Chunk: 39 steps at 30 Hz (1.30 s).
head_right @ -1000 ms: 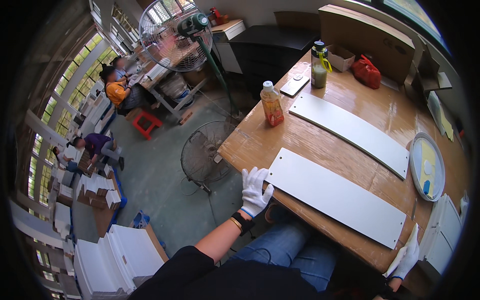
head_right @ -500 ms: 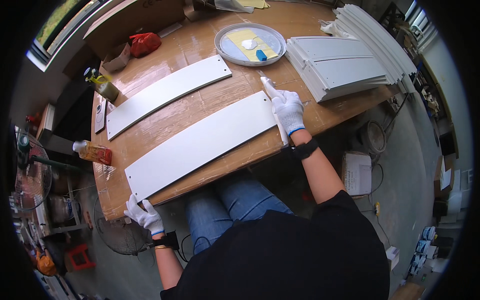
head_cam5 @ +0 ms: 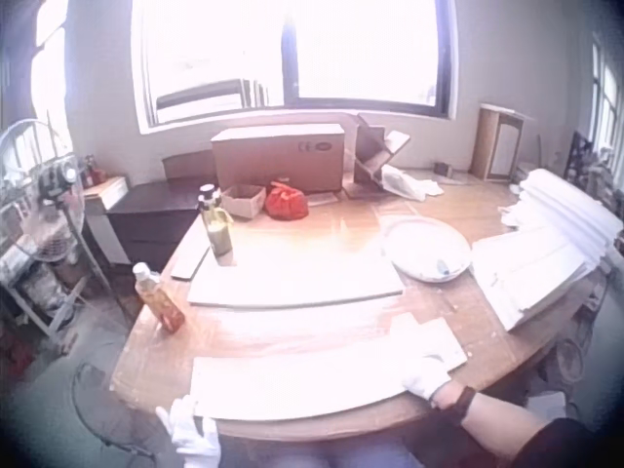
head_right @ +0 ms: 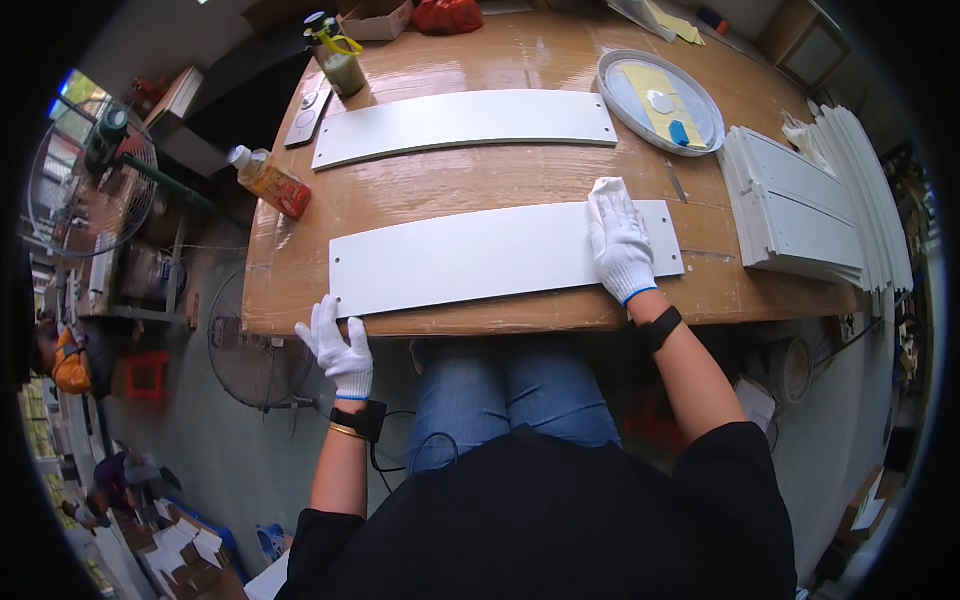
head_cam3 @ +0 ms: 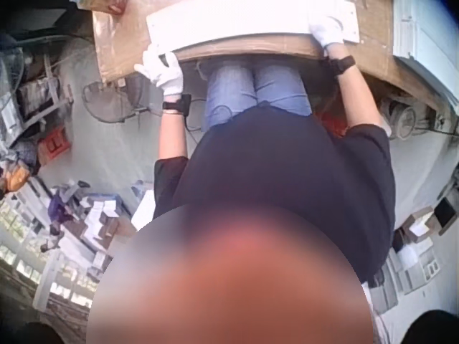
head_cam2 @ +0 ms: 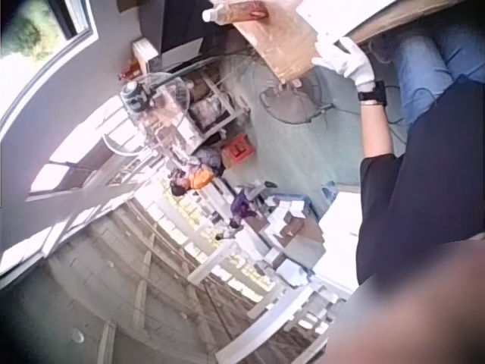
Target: Applying a liquid coating to the edges and surfaces of white wooden panels using a sponge applicator.
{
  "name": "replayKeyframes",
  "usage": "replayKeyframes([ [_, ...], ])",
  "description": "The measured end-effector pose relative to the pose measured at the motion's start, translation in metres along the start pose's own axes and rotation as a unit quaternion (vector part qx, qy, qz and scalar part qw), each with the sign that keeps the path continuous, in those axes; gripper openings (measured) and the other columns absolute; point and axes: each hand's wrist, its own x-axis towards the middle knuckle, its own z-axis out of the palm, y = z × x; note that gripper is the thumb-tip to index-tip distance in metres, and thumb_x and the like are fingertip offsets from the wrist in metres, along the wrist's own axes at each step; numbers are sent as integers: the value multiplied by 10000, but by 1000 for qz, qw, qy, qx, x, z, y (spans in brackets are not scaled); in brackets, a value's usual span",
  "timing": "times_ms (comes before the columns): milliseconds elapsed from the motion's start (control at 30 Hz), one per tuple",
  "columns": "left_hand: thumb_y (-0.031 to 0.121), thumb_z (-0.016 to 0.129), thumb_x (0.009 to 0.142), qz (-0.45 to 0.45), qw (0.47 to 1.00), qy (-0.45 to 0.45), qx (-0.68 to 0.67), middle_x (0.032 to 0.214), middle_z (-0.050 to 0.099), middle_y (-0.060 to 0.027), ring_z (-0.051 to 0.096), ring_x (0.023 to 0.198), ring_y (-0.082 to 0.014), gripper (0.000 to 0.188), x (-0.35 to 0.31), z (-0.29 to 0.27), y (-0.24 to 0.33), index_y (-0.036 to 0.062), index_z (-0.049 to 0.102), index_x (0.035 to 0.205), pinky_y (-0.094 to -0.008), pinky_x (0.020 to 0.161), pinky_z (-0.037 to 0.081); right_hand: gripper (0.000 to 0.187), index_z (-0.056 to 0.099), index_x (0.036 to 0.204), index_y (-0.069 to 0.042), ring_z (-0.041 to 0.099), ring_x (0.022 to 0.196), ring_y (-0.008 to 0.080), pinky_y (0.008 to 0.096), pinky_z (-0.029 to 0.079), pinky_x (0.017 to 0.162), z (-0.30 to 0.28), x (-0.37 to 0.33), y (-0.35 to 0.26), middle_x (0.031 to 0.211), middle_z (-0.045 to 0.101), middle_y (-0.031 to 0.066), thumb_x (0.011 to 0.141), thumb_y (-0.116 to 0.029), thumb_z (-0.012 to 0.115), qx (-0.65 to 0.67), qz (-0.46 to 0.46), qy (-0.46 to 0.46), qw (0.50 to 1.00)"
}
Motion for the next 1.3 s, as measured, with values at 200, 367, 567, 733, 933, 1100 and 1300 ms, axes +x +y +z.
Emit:
replayKeyframes([
  [200,189,710,819,-14,999,-4,-43,1265,630,-158,567,1215,-317,527,5,-10,-6,41,576,1307,-519,1186,209,511,444,1443,-43,256,1468,317,457,203,1190,20,19,-136,1531,371,183,999,-296,430,60,-68,-12,996],
  [367,159,744,787,-19,995,-18,-96,1213,664,-152,606,1158,-293,592,15,-19,-13,38,553,1334,-491,1182,242,466,490,1398,-81,306,1430,354,502,237,1164,25,46,-233,1487,423,183,998,-305,410,142,-154,-6,978],
  [567,134,786,763,-26,991,-58,-114,1153,698,-136,614,1152,-274,638,19,-21,-16,40,541,1344,-460,1178,256,431,520,1365,-89,324,1418,348,514,266,1144,41,74,-304,1464,439,177,1010,-299,394,225,-252,-56,940],
  [733,79,804,733,-30,990,-53,-124,1116,713,-130,611,1161,-266,694,21,-20,-15,51,514,1363,-449,1172,261,392,569,1326,-139,383,1360,365,465,295,1138,32,84,-322,1436,473,135,1023,-322,399,240,-365,-122,891],
  [933,37,828,686,-113,969,-24,-218,1136,582,-114,586,1067,-265,749,27,-26,5,37,462,1339,-399,1007,433,345,624,1260,-236,463,1258,370,484,342,1100,9,75,-311,1346,546,116,1020,-389,429,296,-489,-245,783],
  [1100,92,812,725,-123,975,27,-180,1180,544,-141,560,1106,-294,691,26,-26,6,45,450,1312,-396,981,457,346,573,1254,-175,353,1387,380,527,269,1160,2,42,-302,1451,442,128,919,-259,580,253,-557,-109,783],
  [1300,46,764,741,-84,966,-25,-242,1374,503,-156,499,1270,-288,661,34,-37,-9,13,464,1329,-382,1093,387,412,563,1287,-199,452,1327,384,509,340,1132,13,15,-294,1389,519,150,881,-134,577,232,-465,-45,853],
])
